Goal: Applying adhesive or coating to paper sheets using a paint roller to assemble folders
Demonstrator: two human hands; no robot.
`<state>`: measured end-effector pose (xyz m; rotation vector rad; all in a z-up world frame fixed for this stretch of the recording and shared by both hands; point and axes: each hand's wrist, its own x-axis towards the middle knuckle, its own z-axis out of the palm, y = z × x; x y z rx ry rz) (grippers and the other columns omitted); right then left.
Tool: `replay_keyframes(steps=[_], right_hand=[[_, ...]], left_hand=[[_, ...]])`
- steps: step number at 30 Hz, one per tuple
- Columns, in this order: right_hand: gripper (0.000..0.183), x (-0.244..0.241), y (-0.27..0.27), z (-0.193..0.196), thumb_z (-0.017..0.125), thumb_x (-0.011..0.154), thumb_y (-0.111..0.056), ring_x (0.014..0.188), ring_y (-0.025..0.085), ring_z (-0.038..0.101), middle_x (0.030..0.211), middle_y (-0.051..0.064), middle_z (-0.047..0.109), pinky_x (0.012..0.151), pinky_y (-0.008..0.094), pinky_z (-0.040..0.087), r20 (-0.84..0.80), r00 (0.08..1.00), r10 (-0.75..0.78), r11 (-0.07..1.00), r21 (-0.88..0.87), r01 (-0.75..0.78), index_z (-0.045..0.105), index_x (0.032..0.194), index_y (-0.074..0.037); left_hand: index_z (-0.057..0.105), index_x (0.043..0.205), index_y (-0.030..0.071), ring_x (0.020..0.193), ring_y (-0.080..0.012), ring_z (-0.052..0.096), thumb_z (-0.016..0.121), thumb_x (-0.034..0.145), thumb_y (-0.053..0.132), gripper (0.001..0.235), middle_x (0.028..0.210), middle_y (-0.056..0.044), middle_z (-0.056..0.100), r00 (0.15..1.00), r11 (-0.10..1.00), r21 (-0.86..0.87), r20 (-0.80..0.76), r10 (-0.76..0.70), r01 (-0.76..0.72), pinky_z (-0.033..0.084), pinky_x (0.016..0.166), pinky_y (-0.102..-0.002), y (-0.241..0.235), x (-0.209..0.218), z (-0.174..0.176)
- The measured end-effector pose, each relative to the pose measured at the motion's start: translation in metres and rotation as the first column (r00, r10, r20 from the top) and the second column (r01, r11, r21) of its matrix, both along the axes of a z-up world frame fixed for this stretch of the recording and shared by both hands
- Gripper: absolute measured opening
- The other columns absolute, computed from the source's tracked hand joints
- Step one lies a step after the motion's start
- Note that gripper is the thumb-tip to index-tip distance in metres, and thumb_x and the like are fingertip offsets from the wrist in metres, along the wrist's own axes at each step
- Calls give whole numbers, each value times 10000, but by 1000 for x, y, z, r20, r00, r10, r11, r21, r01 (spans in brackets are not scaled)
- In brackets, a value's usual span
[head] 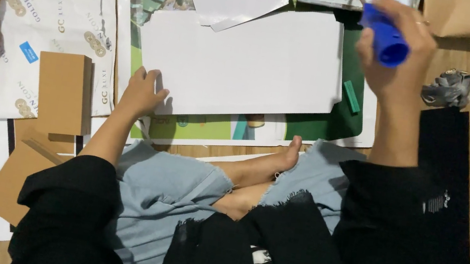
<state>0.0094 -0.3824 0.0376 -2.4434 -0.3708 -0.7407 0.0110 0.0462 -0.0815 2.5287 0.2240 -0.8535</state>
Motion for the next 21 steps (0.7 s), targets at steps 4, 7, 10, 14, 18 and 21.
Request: replay_keyframes(steps=[4, 7, 10, 14, 18, 21], right_hand=[[296, 26, 18, -33, 641, 919, -96, 1087, 410, 512, 1278, 243, 468, 884, 488, 473, -295, 955, -19, 999, 35, 30, 567, 1201, -48], [266, 50, 0, -75, 646, 935, -94, 1155, 441, 490, 1326, 254, 444, 917, 502, 433, -210, 978, 5, 996, 93, 15, 594, 1196, -82], [163, 65, -16, -88, 625, 953, -87, 1144, 408, 531, 1250, 253, 527, 918, 485, 419, 21, 999, 30, 972, 233, -34, 625, 1115, -65], [135, 71, -28, -98, 617, 978, -70, 1198, 387, 509, 1296, 215, 517, 970, 515, 410, 96, 995, 30, 923, 379, -64, 611, 1113, -65], [220, 73, -29, -113, 612, 1005, -63, 1318, 429, 390, 1416, 257, 385, 1055, 559, 339, -55, 992, 118, 929, 360, -91, 566, 1214, -116], [236, 71, -23, -112, 645, 992, -14, 1265, 437, 478, 1410, 239, 403, 978, 480, 428, -120, 989, 83, 938, 345, -37, 574, 1198, -104]], left_hand=[[314, 1386, 127, 1188, -420, 422, 477, 892, 314, 552, 1506, -181, 146, 997, 993, 90, -26, -69, 71, 422, 892, -502, -7, -1, 10], [249, 1412, 138, 1111, -447, 497, 507, 882, 334, 621, 1529, -167, 65, 994, 990, 117, -76, -76, 84, 460, 851, -495, -10, -2, 12], [137, 1445, 103, 1198, -451, 421, 589, 827, 399, 821, 1527, -206, -58, 986, 982, 128, -118, -122, 136, 462, 868, -505, -8, -1, -2], [341, 1179, 74, 896, -451, 593, 638, 765, 477, 650, 1516, -275, -11, 983, 981, 109, -116, -145, 158, 476, 675, -490, -14, 3, 8], [328, 1189, 71, 964, -463, 569, 616, 744, 532, 703, 1518, -272, -60, 979, 979, 102, -118, -164, 176, 460, 688, -497, -14, 2, 7], [328, 1137, 70, 982, -473, 555, 613, 751, 524, 660, 1518, -275, -75, 980, 978, 110, -115, -162, 175, 439, 674, -502, -15, 1, 8]])
